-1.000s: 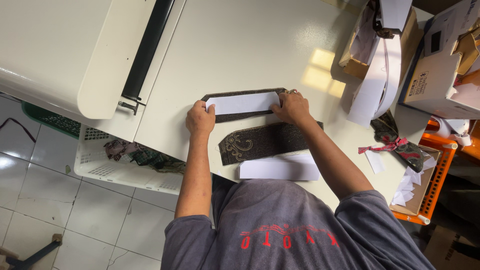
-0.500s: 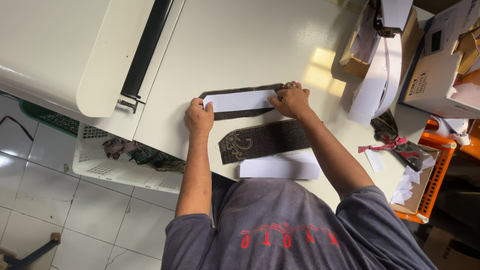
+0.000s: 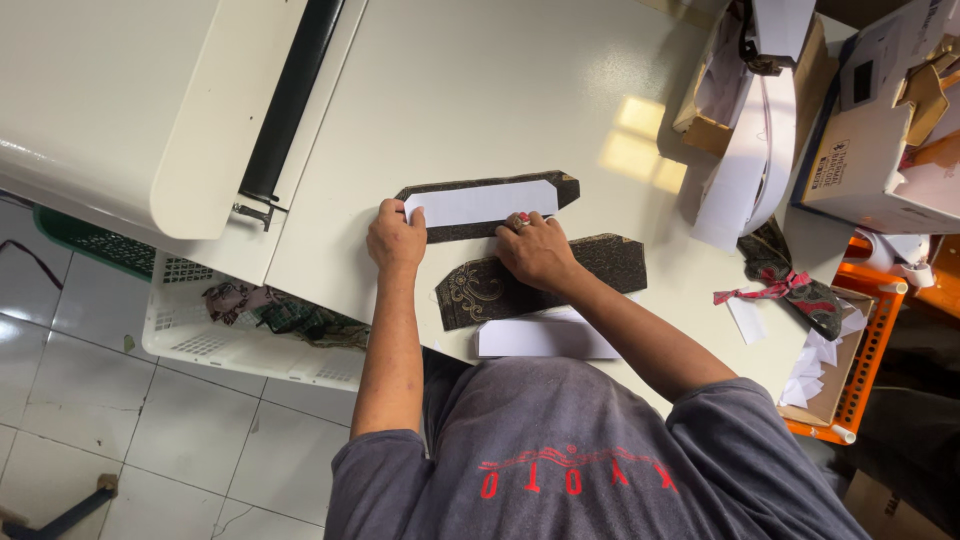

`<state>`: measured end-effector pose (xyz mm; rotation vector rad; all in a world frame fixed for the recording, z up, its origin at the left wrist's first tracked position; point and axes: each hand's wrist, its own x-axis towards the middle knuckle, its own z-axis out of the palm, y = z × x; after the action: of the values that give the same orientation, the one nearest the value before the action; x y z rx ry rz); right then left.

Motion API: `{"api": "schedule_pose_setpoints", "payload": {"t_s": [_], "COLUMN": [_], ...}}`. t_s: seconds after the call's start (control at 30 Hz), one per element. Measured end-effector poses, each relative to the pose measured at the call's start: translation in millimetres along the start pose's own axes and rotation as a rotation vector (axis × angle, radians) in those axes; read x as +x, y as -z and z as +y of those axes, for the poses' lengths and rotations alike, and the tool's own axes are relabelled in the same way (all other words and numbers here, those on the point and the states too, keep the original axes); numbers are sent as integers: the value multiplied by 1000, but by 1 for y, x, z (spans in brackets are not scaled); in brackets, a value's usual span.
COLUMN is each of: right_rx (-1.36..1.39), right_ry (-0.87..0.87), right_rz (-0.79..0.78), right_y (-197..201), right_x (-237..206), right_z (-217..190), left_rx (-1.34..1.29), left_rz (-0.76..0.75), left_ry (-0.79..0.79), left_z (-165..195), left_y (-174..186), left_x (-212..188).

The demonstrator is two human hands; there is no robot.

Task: The person repeatedly places white paper inserts into dark patterned fabric envelopes and feeds them through a laminating machine. They handle the envelopes one at a time, aligning the paper before insertion and passing each unit through the machine.

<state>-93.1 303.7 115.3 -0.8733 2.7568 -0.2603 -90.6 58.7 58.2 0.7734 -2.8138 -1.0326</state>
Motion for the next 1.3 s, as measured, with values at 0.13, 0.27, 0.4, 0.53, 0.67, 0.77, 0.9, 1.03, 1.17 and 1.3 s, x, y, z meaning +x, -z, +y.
{"api": "schedule_pose_setpoints", "payload": {"t_s": [0.13,0.27,0.4,0.53,0.67,0.77,0.9,1.03,1.17,1.3], "right_rx": [-52,-49,-78,-69,-124,-80,213,221,227,327], "right_ry": [-101,-171,-325,-479,-543,-556,-676,-725,-739,-752], "right_rz": [-86,-96,-202,-206,-89,107,190,33,46,79], "right_y": [9,15,20,23,23,23,18,12,6,3], "right_x": [-7,-12,-17,-24,-30,-34,-16,7,9,5], "right_z": [0,2,7,21,44,62,74,72,73,80], "left_rx": [-7,-21,-20,-21,-20,-15,-31,-14,-53,-77], "left_rz": [13,20,-12,-11,-26,-37,-20,-30,-16,-23], "left_ry": [-28,-20,-1,-2,5,2,-34,-27,13,47], "left_z": [-2,-3,-3,-2,-1,-1,-1,1,-1,-2], "left_y": [-1,-1,1,3,3,4,6,7,8,9], "left_x": [0,0,0,0,1,2,1,3,2,3]}}
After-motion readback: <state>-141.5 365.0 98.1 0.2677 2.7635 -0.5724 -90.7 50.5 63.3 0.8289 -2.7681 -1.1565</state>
